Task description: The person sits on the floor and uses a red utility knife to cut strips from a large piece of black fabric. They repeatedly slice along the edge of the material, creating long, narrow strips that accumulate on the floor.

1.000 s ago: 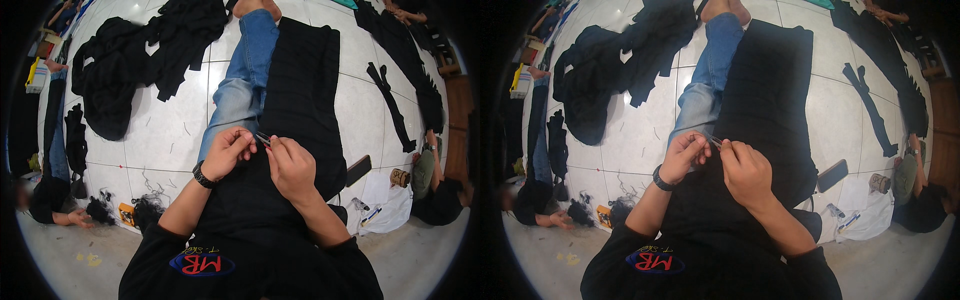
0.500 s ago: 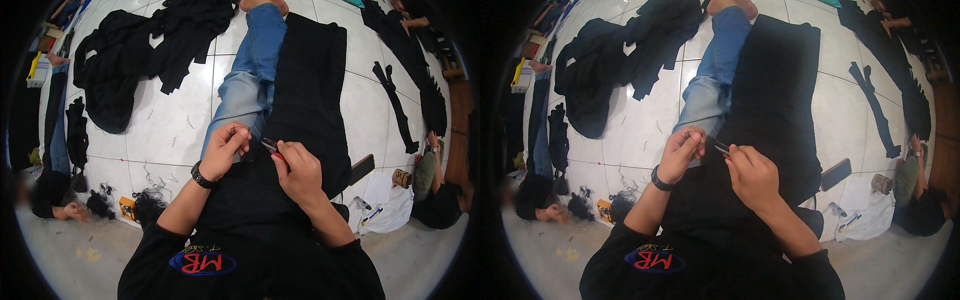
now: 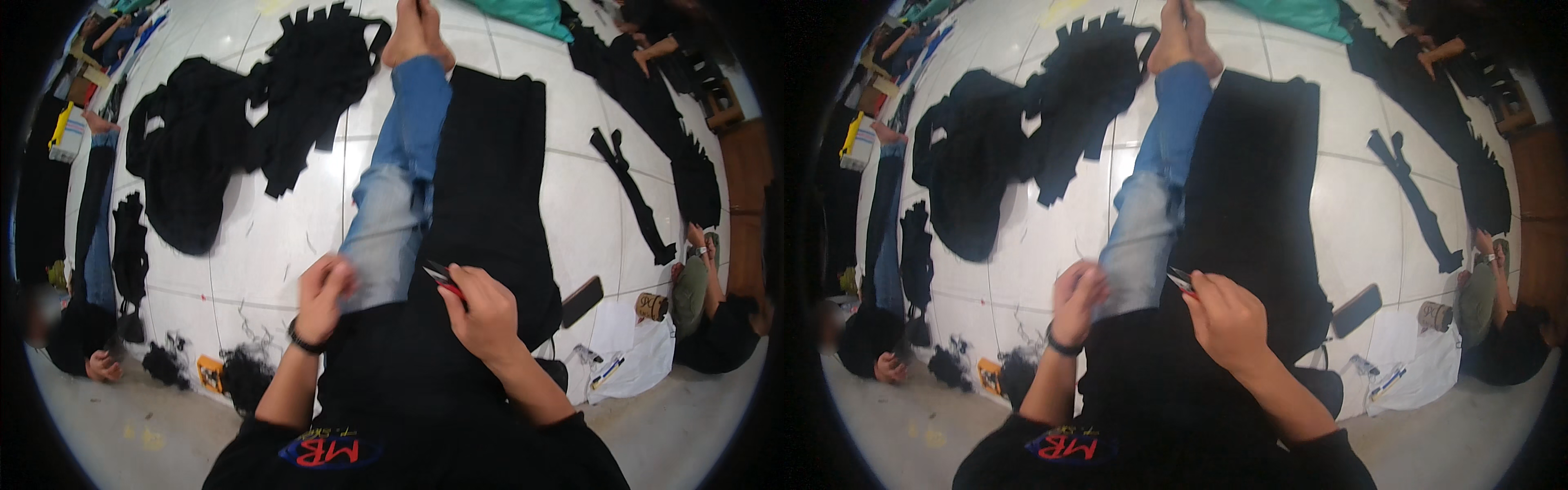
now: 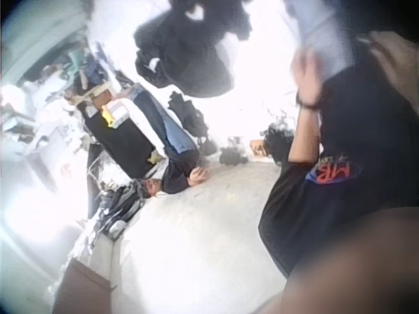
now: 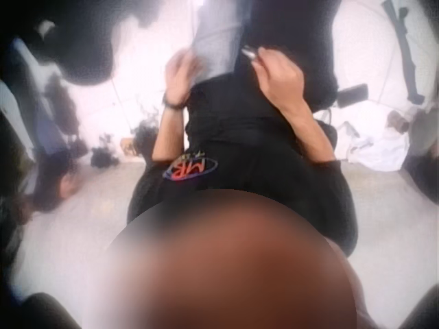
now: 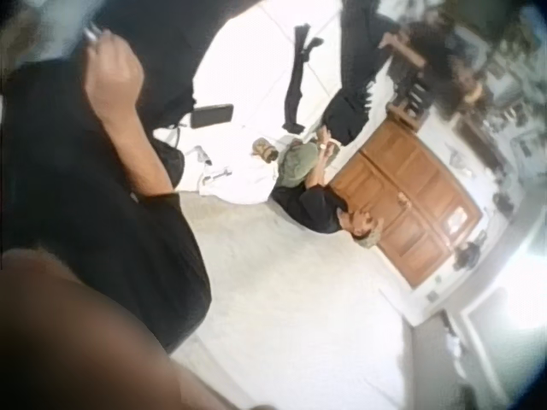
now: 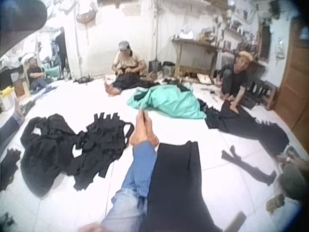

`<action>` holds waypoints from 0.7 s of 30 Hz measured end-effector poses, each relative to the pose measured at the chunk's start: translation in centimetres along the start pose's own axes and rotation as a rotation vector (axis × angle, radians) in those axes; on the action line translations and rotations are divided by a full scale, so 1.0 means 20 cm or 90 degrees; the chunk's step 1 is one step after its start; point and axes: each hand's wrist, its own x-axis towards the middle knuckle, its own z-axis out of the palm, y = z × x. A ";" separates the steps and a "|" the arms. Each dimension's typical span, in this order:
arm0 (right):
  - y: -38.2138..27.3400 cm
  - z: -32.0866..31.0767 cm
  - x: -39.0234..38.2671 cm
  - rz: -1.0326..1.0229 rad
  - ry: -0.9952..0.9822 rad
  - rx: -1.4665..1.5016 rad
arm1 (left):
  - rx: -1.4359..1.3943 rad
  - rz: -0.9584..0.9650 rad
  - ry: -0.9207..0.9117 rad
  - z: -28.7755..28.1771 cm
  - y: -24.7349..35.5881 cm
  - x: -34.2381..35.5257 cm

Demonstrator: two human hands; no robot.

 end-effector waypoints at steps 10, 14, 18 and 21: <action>0.44 -0.29 -0.03 0.459 0.069 0.327 | 0.782 0.015 0.239 -0.85 -0.34 -0.35; 0.46 -0.22 0.02 0.470 -0.006 0.222 | 0.324 0.231 0.175 -0.17 -0.04 0.02; 0.42 -0.12 0.03 0.372 -0.009 0.038 | 0.183 0.084 -0.113 0.37 0.03 0.22; 0.33 -0.23 0.03 0.351 -0.062 -0.013 | -0.016 0.133 -0.177 0.50 0.00 0.21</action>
